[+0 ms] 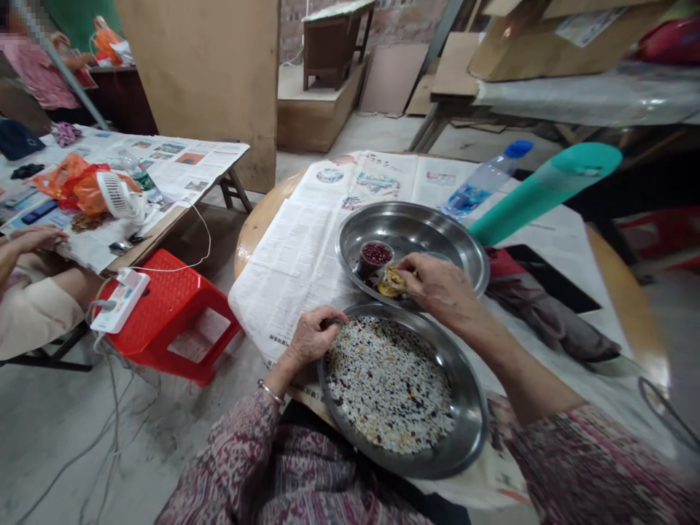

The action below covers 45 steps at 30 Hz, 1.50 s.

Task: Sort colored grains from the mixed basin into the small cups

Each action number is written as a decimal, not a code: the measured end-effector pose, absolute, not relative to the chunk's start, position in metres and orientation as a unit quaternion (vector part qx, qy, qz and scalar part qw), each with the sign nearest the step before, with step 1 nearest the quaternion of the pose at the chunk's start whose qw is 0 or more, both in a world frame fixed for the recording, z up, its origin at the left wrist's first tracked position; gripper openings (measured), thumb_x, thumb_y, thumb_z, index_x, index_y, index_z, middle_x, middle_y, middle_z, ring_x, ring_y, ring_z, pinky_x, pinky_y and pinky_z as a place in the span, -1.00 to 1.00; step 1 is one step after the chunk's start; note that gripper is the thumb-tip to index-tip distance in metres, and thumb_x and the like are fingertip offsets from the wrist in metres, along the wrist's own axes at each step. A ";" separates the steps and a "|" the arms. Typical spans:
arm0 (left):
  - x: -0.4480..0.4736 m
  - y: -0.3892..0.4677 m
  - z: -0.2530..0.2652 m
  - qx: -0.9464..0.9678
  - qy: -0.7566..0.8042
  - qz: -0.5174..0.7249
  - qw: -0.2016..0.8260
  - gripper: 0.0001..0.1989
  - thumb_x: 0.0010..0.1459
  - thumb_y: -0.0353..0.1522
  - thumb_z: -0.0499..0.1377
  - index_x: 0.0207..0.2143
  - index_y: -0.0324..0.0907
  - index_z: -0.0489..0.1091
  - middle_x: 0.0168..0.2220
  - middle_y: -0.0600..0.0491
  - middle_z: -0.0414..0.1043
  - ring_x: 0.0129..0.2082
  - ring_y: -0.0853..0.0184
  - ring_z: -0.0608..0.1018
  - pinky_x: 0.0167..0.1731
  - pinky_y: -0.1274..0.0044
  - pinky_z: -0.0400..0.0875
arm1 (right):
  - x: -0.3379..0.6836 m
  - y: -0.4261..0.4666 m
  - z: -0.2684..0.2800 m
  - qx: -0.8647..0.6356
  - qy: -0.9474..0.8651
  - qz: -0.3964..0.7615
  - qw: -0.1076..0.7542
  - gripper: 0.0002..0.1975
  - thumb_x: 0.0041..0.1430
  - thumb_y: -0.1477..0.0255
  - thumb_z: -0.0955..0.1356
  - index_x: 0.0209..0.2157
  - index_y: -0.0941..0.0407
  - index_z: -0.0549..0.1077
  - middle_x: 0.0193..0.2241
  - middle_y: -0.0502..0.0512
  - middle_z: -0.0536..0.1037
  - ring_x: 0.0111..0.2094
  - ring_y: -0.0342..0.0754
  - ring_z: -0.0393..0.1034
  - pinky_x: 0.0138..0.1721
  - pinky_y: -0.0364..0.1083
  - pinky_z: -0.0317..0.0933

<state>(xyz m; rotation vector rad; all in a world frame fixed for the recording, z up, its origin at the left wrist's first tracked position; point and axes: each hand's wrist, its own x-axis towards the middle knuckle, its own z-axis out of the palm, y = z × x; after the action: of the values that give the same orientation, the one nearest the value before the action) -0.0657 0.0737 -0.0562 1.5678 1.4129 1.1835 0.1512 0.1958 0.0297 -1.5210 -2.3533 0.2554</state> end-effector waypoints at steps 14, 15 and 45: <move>-0.065 0.074 -0.051 0.607 0.542 0.462 0.351 -0.82 0.12 -0.52 0.15 -0.29 -0.24 0.55 -0.46 0.12 0.46 -0.49 0.46 0.37 -0.40 0.61 0.27 | 0.150 0.024 -0.026 -0.284 -0.930 0.233 0.015 -0.80 0.26 0.61 0.25 -0.35 0.09 0.46 -0.37 0.05 0.54 -0.36 -0.12 0.40 -0.34 -0.14 0.17; -0.065 0.074 -0.051 0.607 0.543 0.462 0.352 -0.83 0.12 -0.51 0.15 -0.29 -0.24 0.55 -0.48 0.13 0.45 -0.50 0.46 0.37 -0.40 0.61 0.26 | 0.153 0.030 -0.029 -0.296 -0.930 0.217 0.022 -0.80 0.26 0.61 0.25 -0.35 0.10 0.46 -0.36 0.05 0.53 -0.35 -0.11 0.40 -0.32 -0.14 0.17; -0.065 0.077 -0.054 0.605 0.547 0.457 0.355 -0.86 0.10 -0.49 0.18 -0.30 -0.24 0.54 -0.50 0.15 0.38 -0.49 0.46 0.31 -0.44 0.61 0.22 | 0.183 0.085 -0.031 -0.494 -0.852 0.082 0.151 -0.75 0.30 0.40 0.25 -0.10 0.11 0.51 -0.15 0.22 0.54 -0.07 0.13 0.36 -0.03 0.07 0.27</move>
<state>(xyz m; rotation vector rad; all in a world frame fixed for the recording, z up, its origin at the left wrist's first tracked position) -0.0654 0.0772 -0.0541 1.5631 1.4140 1.1821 0.1834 0.0848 -0.0306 -1.4187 -2.4476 0.2356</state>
